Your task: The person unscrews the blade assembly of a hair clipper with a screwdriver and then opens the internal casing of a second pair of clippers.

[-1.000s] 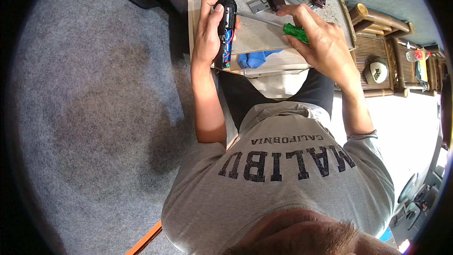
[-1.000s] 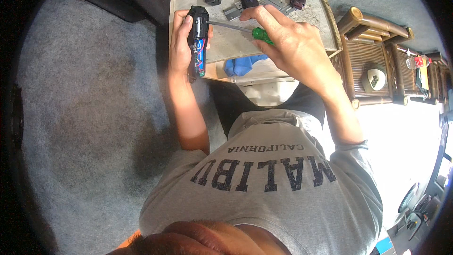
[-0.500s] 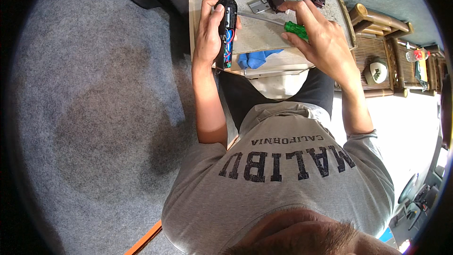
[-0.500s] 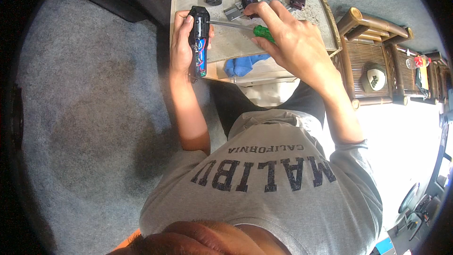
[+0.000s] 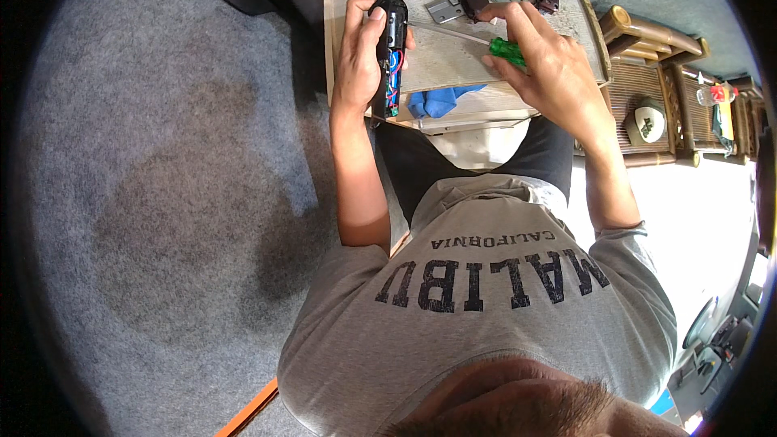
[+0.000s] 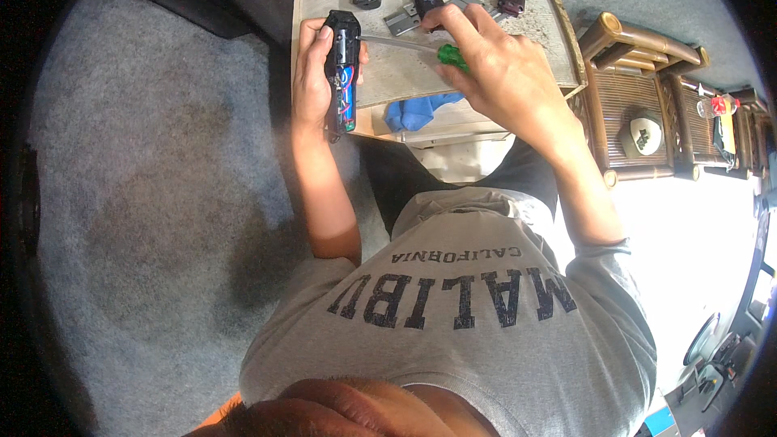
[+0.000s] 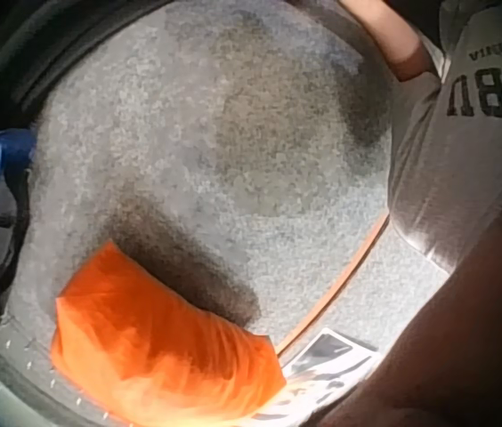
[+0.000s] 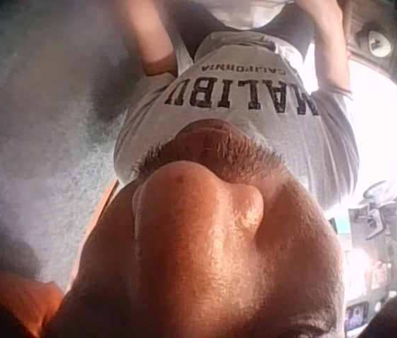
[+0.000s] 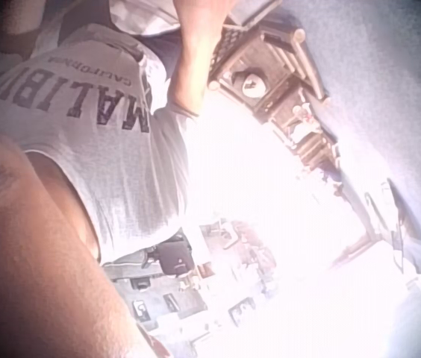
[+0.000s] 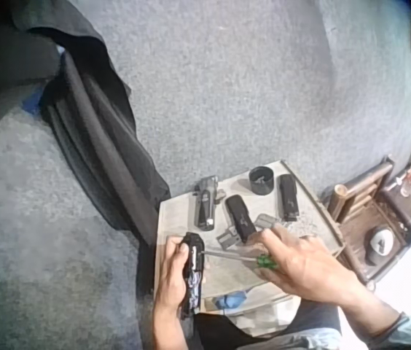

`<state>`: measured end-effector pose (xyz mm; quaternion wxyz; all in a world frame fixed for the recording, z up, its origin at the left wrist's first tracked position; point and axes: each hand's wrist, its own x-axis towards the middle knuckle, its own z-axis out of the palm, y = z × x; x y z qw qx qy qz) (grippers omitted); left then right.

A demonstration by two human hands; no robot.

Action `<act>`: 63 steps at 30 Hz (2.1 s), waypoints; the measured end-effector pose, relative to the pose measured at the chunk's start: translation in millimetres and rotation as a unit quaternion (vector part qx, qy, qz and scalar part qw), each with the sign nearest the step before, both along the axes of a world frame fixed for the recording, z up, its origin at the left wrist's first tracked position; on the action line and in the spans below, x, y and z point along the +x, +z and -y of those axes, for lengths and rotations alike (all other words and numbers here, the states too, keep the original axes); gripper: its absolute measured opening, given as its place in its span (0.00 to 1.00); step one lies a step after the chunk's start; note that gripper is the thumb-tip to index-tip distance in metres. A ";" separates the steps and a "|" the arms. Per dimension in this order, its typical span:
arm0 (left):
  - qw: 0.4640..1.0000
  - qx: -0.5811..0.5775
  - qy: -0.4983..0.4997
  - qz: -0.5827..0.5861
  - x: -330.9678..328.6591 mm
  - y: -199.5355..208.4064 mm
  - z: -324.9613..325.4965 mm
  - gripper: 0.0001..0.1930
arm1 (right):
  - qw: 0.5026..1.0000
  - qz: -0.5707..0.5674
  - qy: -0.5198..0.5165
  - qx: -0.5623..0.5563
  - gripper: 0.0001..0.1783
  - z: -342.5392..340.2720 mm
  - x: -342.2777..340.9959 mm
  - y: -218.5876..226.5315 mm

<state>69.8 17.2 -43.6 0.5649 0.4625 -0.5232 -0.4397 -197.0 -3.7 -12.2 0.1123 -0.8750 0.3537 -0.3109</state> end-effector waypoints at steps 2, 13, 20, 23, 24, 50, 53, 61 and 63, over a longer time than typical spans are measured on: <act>1.000 0.000 0.002 0.010 -0.8 1.3 0.3 0.14 | 1.000 -0.006 -0.018 0.024 0.22 -1.4 0.9 2.9; 1.000 -0.001 0.007 -0.007 0.9 0.1 1.0 0.14 | 1.000 -0.001 -0.001 -0.011 0.21 3.9 2.2 -2.9; 1.000 0.002 0.020 0.004 1.0 1.2 1.1 0.14 | 0.998 -0.028 -0.041 0.036 0.20 3.5 4.2 -4.5; 1.000 0.004 0.024 0.002 0.7 1.5 0.9 0.14 | 1.000 -0.009 -0.019 0.003 0.21 4.1 4.0 -4.1; 1.000 0.002 0.028 0.001 0.7 1.4 1.0 0.14 | 1.000 -0.009 -0.007 0.004 0.21 4.1 3.9 -4.3; 0.999 0.028 0.025 0.021 -1.6 2.2 -0.9 0.17 | 0.941 0.280 0.012 0.189 0.15 23.9 85.6 -41.5; 0.999 0.030 0.006 0.024 0.9 1.6 -2.1 0.16 | 0.943 0.271 -0.005 0.191 0.14 21.9 88.7 -42.2; 0.998 0.024 -0.021 0.048 -0.2 1.9 -4.0 0.15 | 0.958 0.238 -0.009 0.157 0.13 19.0 85.4 -43.0; 0.998 0.024 -0.026 0.048 -0.8 1.9 -4.9 0.15 | 0.960 0.231 -0.012 0.156 0.14 17.6 85.2 -42.7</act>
